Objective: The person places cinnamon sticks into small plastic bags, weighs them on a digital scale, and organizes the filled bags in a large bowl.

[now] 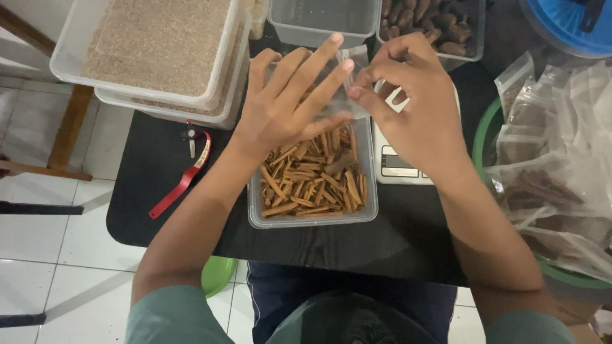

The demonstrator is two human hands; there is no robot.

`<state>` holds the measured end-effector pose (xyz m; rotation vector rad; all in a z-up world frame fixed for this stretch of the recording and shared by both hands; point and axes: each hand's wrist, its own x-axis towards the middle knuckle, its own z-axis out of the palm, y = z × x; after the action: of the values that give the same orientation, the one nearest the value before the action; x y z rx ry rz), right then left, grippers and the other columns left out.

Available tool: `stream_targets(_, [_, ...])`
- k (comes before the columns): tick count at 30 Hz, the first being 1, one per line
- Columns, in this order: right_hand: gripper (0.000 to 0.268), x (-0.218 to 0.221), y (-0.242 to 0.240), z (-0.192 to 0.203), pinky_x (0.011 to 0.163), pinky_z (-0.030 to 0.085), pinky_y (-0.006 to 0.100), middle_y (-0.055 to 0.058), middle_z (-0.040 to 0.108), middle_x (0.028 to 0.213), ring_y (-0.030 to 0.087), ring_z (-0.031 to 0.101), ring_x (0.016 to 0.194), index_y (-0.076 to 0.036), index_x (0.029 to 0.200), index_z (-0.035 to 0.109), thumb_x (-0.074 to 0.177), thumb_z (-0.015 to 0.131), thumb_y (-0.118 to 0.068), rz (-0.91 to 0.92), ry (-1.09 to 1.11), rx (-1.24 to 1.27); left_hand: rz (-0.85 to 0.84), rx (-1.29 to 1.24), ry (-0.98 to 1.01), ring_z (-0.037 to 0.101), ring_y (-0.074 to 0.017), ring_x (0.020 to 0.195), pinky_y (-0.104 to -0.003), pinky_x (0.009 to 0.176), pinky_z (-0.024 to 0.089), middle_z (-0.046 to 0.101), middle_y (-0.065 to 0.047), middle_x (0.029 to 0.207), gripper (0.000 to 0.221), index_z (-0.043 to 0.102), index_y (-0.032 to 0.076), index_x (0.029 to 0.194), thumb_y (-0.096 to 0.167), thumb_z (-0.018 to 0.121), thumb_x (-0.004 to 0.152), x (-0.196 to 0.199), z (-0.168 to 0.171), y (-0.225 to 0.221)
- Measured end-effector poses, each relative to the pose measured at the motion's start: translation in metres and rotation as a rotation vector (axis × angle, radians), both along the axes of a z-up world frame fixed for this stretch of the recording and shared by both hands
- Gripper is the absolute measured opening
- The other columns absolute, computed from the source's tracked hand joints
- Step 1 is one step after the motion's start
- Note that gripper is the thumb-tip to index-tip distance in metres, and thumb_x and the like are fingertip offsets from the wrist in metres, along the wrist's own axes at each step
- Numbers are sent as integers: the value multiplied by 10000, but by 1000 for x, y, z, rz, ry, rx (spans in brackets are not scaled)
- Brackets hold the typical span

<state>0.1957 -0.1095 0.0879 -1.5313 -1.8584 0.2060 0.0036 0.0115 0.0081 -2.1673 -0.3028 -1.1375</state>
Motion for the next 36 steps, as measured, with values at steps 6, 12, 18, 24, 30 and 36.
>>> stream_targets(6, [172,6,1,-5,697,459,327,80,550,1076,182,507,663,-41,1018,761,1101,698,-178,55,-33,87,67,37,-68,732,-148,960,-370,852,473,681,-52,1362,630,639,90,1383,661,497,1157,2,8,-4])
stream_targets(12, [49,-5,-4,-9,577,393,329,11,715,970,172,469,535,-89,1017,760,1052,729,-74,-89,-191,198,153,67,-93,708,-130,915,-360,812,444,697,-29,1251,647,648,104,1367,693,500,1143,6,6,-7])
stream_targets(18, [77,-10,-7,-1,567,363,299,-21,688,936,127,443,521,-95,1017,668,1084,648,-62,-32,-41,49,166,94,-110,707,-135,906,-368,817,433,691,-26,1236,588,643,114,1364,646,507,1152,5,4,-6])
stream_targets(24, [282,-6,-15,9,548,292,265,-23,438,611,77,369,470,-116,858,509,1073,686,-161,59,80,-114,87,91,-134,717,-154,938,-381,834,420,714,-22,1224,557,622,164,1379,656,520,1139,9,1,-1])
stream_targets(30, [142,-3,-20,17,493,256,230,90,706,1039,73,369,504,-13,1003,687,1128,650,-71,151,70,53,33,-277,-184,695,-238,1088,-447,1001,403,689,-87,1232,783,549,132,1407,775,730,996,2,-18,4])
stream_targets(36, [224,7,-23,10,628,378,310,48,640,806,138,520,573,-14,1001,698,1171,608,-130,96,-75,120,-238,-713,-407,572,-217,1421,-423,1207,440,537,-12,1519,1033,370,212,1552,652,1026,887,-4,-28,17])
